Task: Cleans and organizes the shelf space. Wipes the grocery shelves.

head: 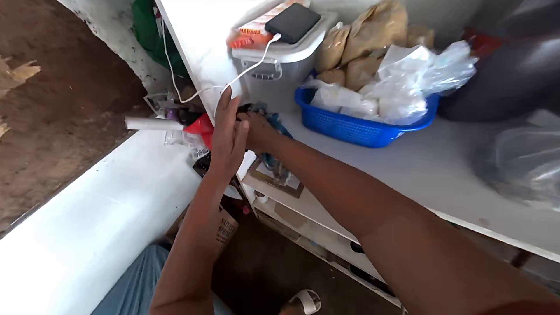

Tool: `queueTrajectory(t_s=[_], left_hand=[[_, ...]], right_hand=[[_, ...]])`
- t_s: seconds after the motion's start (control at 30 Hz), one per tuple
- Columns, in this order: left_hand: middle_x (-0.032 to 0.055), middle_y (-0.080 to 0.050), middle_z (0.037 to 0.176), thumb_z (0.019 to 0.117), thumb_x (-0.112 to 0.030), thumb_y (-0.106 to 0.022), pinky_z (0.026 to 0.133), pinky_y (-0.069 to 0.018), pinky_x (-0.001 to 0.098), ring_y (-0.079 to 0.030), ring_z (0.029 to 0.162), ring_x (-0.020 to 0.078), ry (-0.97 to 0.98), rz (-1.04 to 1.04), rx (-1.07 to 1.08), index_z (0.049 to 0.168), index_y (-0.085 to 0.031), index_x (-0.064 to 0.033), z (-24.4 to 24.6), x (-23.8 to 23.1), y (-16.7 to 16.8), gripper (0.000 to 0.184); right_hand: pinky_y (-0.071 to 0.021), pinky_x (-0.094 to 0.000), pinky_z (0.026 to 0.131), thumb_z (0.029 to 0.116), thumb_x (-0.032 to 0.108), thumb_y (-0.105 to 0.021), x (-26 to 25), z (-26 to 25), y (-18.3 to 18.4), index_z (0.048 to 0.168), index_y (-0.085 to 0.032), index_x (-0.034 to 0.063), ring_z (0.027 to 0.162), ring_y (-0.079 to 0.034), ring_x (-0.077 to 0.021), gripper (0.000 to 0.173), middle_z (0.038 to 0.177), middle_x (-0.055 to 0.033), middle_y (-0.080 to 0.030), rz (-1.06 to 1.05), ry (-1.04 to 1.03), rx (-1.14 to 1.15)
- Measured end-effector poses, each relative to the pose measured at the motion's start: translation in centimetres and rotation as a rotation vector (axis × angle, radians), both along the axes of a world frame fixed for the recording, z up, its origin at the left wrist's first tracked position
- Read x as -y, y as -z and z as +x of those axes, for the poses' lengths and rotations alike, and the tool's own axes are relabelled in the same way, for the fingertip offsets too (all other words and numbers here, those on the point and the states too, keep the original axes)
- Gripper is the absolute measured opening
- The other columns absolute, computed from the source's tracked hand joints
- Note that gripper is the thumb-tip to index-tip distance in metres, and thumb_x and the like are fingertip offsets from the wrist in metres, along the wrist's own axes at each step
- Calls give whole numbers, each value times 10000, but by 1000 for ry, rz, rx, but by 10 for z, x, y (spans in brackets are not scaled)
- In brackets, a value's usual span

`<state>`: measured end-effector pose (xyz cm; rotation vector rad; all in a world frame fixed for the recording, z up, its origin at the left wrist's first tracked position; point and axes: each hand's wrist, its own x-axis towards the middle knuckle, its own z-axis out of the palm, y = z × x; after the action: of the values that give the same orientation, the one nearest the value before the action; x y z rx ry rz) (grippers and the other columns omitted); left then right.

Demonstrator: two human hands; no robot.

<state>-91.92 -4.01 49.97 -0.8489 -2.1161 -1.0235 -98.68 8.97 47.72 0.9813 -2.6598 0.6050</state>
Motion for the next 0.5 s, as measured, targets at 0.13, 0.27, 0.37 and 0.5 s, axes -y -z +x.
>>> queueTrajectory(t_s=[0.13, 0.27, 0.37, 0.5], left_hand=[[292, -301, 1619, 1091, -291, -393, 1260, -264, 435, -271, 1543, 337, -5, -7, -25, 1447, -484, 73, 11, 11, 16, 517], [265, -282, 1639, 1083, -275, -416, 1251, -279, 436, -275, 1543, 326, -50, -43, 88, 1423, -538, 28, 22, 15, 26, 472], [236, -302, 1638, 1082, -238, -421, 1202, -359, 404, -354, 1506, 289, -53, -43, 174, 1386, -564, 27, 48, 7, 32, 428], [151, -539, 1500, 1066, -239, -477, 1093, -496, 405, -570, 1336, 215, 21, -56, 202, 1328, -630, 3, 73, -5, 43, 388]], right_hand=[[-389, -672, 1048, 1020, 359, -588, 18, -31, -5, 1363, -630, 76, 1324, -489, -469, 447, 1415, -256, -541, 14, 9, 41], [-413, -640, 1025, 1002, 401, -614, 4, -8, -10, 1315, -667, 111, 1313, -497, -438, 429, 1377, -212, -579, 35, 57, -2], [-452, -609, 1010, 995, 368, -628, -36, 44, -12, 1249, -683, 76, 1242, -561, -441, 391, 1285, -226, -628, 111, 94, -64], [-549, -594, 880, 937, 378, -708, -108, 122, -11, 1125, -709, 91, 1091, -647, -411, 343, 1155, -198, -673, 138, 239, -154]])
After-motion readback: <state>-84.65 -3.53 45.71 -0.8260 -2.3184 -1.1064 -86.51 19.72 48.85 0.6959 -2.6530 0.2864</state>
